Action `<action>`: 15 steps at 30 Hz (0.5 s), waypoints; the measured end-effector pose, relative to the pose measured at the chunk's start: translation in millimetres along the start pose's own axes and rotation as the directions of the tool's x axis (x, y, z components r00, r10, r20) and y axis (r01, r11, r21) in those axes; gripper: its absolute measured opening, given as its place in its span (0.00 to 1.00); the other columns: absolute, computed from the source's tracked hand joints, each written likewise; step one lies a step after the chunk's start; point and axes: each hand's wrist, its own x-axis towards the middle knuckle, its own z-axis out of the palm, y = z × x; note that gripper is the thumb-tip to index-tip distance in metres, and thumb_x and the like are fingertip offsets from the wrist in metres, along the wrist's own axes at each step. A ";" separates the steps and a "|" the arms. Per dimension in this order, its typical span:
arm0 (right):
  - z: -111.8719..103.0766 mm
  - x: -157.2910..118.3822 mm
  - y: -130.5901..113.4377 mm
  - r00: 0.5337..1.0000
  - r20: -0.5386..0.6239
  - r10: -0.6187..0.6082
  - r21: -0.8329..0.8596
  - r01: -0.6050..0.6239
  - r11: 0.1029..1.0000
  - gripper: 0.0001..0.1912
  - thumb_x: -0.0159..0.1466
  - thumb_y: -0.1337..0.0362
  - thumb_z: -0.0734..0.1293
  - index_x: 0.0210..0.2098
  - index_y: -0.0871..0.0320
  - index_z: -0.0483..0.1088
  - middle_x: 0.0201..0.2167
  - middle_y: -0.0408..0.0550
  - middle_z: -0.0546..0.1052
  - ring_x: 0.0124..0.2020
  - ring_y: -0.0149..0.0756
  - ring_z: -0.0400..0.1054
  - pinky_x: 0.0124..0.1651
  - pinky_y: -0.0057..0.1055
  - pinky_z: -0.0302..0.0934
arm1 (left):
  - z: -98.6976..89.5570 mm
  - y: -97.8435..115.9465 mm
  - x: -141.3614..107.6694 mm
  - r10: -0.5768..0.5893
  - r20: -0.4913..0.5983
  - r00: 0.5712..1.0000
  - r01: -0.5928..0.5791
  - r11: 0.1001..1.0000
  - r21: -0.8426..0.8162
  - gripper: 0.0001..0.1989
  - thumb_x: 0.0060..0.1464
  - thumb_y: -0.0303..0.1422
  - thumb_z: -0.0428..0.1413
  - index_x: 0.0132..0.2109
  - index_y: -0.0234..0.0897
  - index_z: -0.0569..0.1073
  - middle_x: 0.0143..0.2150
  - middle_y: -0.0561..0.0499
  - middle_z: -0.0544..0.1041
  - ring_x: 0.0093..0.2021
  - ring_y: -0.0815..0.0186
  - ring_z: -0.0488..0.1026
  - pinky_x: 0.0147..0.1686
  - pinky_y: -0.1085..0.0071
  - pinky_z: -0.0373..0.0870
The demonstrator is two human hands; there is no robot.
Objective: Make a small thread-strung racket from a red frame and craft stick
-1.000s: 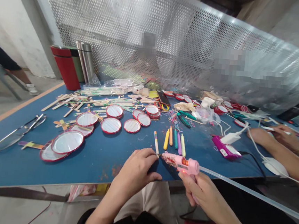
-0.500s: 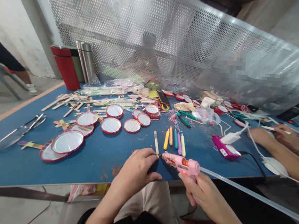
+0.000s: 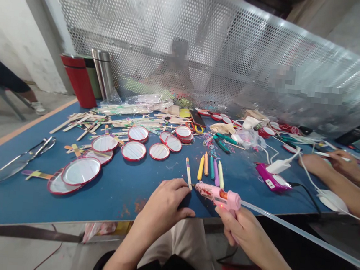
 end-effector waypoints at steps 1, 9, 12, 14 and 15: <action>-0.2 0.2 -1.0 1.000 -0.001 0.003 -0.002 -0.003 1.000 0.27 0.67 0.45 0.52 0.27 0.58 0.69 0.10 0.36 0.62 0.14 0.29 0.59 0.23 0.26 0.54 | -0.1 0.1 -0.1 0.001 0.000 1.000 -0.001 1.000 0.000 0.20 0.48 0.41 0.64 0.46 0.36 0.74 0.50 0.45 0.76 0.50 0.57 0.72 0.48 0.58 0.71; -1.5 2.5 -10.1 0.999 -0.032 -0.007 -0.028 0.006 1.000 0.32 0.67 0.45 0.52 0.12 0.54 0.55 0.08 0.39 0.61 0.16 0.29 0.62 0.29 0.27 0.57 | -1.5 2.5 0.1 -0.032 0.005 0.999 0.032 0.999 -0.003 0.22 0.47 0.41 0.65 0.47 0.37 0.73 0.51 0.45 0.76 0.51 0.56 0.72 0.50 0.57 0.70; -1.2 2.5 -11.7 1.000 -0.024 -0.004 -0.023 0.004 1.000 0.32 0.67 0.45 0.52 0.11 0.54 0.55 0.09 0.40 0.62 0.16 0.30 0.61 0.27 0.27 0.57 | -1.9 2.8 0.4 -0.039 0.006 0.999 0.039 0.999 0.004 0.24 0.47 0.41 0.65 0.49 0.37 0.72 0.51 0.44 0.75 0.51 0.55 0.72 0.50 0.57 0.71; -1.2 2.4 -12.5 1.000 -0.012 -0.011 -0.013 0.011 1.000 0.33 0.67 0.45 0.52 0.11 0.54 0.56 0.09 0.40 0.63 0.15 0.30 0.61 0.26 0.27 0.57 | -1.5 2.2 0.5 -0.030 0.012 0.999 0.030 0.999 0.013 0.24 0.47 0.41 0.65 0.49 0.36 0.72 0.51 0.44 0.75 0.51 0.55 0.72 0.50 0.57 0.70; -1.3 2.3 -12.7 1.000 -0.011 -0.012 -0.010 0.012 1.000 0.33 0.68 0.45 0.51 0.11 0.54 0.56 0.09 0.40 0.63 0.15 0.30 0.61 0.27 0.27 0.57 | -1.2 1.8 0.4 -0.024 0.014 1.000 0.023 1.000 0.016 0.23 0.47 0.41 0.65 0.49 0.37 0.72 0.51 0.44 0.75 0.51 0.55 0.72 0.50 0.57 0.70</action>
